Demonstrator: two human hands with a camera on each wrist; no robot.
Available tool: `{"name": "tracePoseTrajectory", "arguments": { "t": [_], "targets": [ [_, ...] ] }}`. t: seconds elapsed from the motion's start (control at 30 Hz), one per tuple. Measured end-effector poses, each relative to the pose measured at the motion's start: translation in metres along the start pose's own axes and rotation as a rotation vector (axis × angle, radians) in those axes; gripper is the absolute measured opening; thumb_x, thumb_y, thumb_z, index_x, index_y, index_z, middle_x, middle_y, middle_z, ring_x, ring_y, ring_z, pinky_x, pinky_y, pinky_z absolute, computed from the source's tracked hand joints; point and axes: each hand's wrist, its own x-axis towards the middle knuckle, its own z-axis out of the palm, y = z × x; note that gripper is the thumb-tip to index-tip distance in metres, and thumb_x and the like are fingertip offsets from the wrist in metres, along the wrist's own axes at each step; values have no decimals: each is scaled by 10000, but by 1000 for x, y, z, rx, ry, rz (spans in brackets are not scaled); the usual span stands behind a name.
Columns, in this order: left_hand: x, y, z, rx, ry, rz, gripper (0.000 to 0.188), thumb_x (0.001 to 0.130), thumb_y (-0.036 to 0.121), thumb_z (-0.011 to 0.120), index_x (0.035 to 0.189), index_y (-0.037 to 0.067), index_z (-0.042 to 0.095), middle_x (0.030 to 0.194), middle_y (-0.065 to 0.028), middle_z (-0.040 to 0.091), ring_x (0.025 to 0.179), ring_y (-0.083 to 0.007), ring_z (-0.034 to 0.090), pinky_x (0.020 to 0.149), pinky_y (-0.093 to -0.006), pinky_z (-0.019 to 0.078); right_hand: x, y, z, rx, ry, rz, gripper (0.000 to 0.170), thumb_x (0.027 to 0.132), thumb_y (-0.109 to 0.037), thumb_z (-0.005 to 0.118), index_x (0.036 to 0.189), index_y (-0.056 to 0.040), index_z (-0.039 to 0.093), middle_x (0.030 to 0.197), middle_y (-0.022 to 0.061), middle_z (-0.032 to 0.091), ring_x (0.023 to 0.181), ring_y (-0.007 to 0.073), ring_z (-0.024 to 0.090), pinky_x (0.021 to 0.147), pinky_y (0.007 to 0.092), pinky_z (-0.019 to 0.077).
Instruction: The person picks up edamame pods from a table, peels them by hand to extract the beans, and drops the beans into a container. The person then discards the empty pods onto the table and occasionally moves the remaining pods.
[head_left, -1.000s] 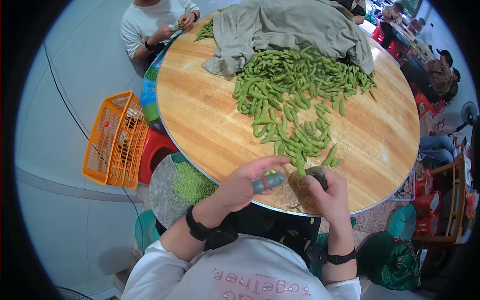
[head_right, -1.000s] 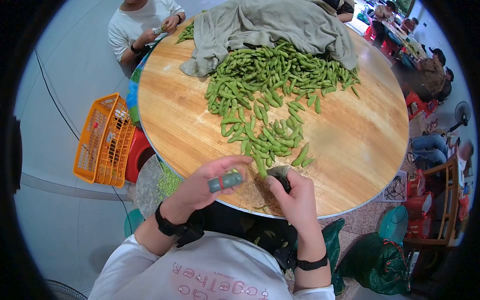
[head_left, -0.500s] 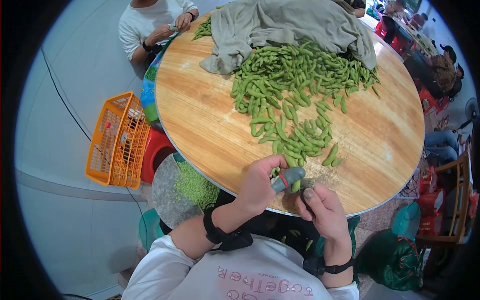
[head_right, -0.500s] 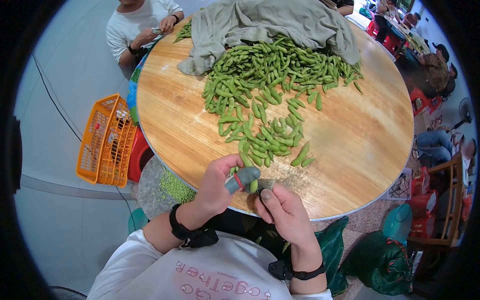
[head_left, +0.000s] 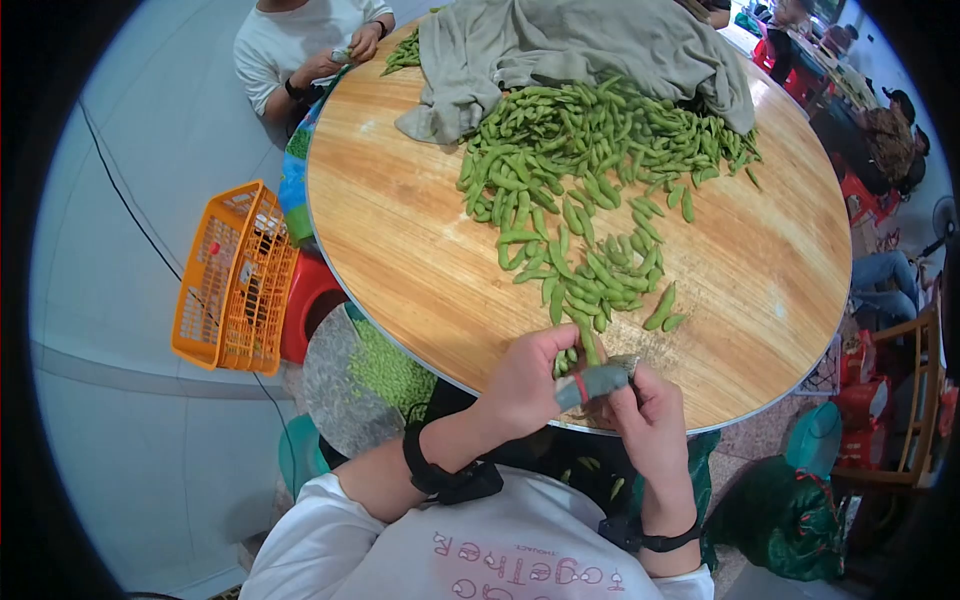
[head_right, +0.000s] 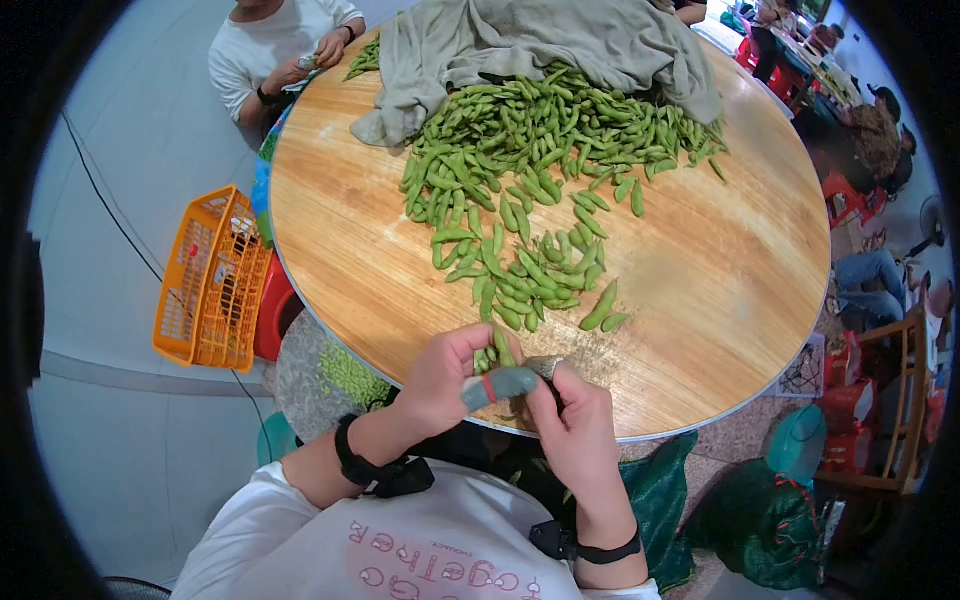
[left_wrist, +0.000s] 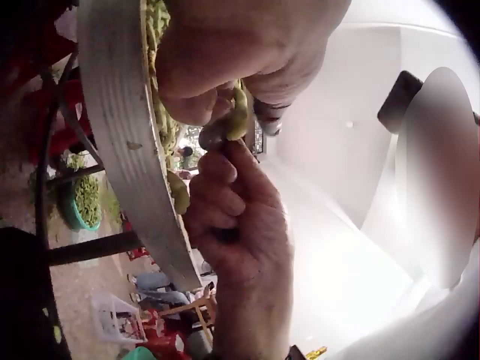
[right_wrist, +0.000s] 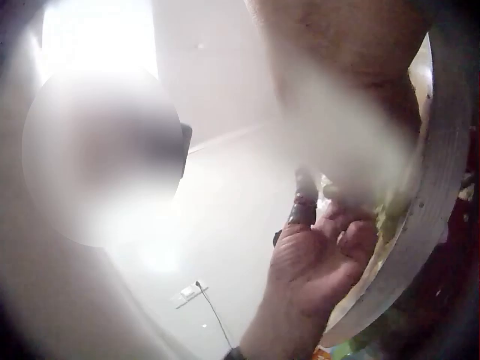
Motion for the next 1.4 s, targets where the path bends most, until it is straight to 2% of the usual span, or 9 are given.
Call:
{"name": "tracePoseTrajectory", "arguments": {
  "t": [0.17, 0.3, 0.37, 0.57, 0.67, 0.8, 1.13, 1.23, 1.4],
  "targets": [
    [3, 4, -3, 244, 36, 103, 220, 788, 111, 677, 955, 4, 582, 857, -13, 595, 822, -50, 517, 729, -219, 432, 5, 4, 0, -363, 196, -208, 129, 887, -95, 511, 822, -3, 573, 586, -5, 505, 524, 49, 427, 483, 204, 345],
    [5, -1, -5, -2, -45, 6, 283, 789, 72, 650, 1056, 5, 580, 897, -49, 610, 846, -82, 545, 753, -254, 445, 8, 1, -5, 100, 119, 110, 134, 859, -117, 557, 818, 9, 572, 553, 41, 468, 526, 64, 437, 501, 226, 379],
    [5, -2, -4, -113, -27, 6, 295, 780, 53, 641, 1063, 1, 579, 880, -72, 615, 813, -102, 561, 731, -274, 456, 10, 0, -5, -275, 176, -95, 110, 836, -103, 587, 836, 7, 580, 553, 28, 463, 528, 58, 438, 495, 225, 383],
    [-1, 10, 2, 685, 22, 205, 409, 798, -24, 573, 1200, -15, 498, 1102, -109, 587, 1003, -144, 546, 869, -284, 438, 15, -5, 2, -469, 252, -380, 105, 785, -57, 632, 860, 4, 592, 603, 99, 551, 505, 170, 522, 495, 279, 422],
    [0, -2, -7, 531, -94, 279, 420, 819, -48, 507, 1236, 2, 475, 1106, -90, 582, 995, -140, 552, 847, -286, 447, 12, -13, -1, -617, 198, -471, 100, 783, -58, 635, 840, 8, 586, 621, 128, 566, 506, 224, 549, 492, 292, 427],
    [-1, -6, -13, -168, -212, -148, 443, 858, -19, 462, 1296, 27, 415, 1051, -39, 573, 926, -99, 543, 776, -255, 451, 9, -6, -3, -629, 201, -482, 101, 775, -48, 635, 832, 14, 580, 630, 150, 566, 519, 251, 564, 489, 296, 429],
    [-14, 20, 6, 691, -52, 67, 777, 769, 11, 585, 1408, 81, 149, 807, -131, 574, 750, -188, 568, 707, -298, 445, 11, -6, 3, 97, 209, 18, 122, 879, -114, 547, 890, 6, 563, 705, -8, 543, 636, 41, 456, 554, 205, 385],
    [-14, 18, 5, 546, -140, 173, 825, 761, 20, 608, 1412, 63, 103, 799, -99, 602, 705, -166, 570, 670, -293, 454, 9, -1, 4, -103, 105, -134, 138, 876, -108, 552, 957, 2, 539, 789, 12, 553, 681, 46, 475, 597, 197, 397],
    [-13, 34, 0, -75, -396, 41, 839, 745, 52, 648, 1397, 20, 120, 781, -38, 625, 637, -113, 545, 625, -261, 442, -5, -1, 4, 614, -45, -160, 225, 851, -124, 582, 1029, -12, 504, 843, 28, 540, 575, 29, 446, 463, 167, 344]
  ]
}}
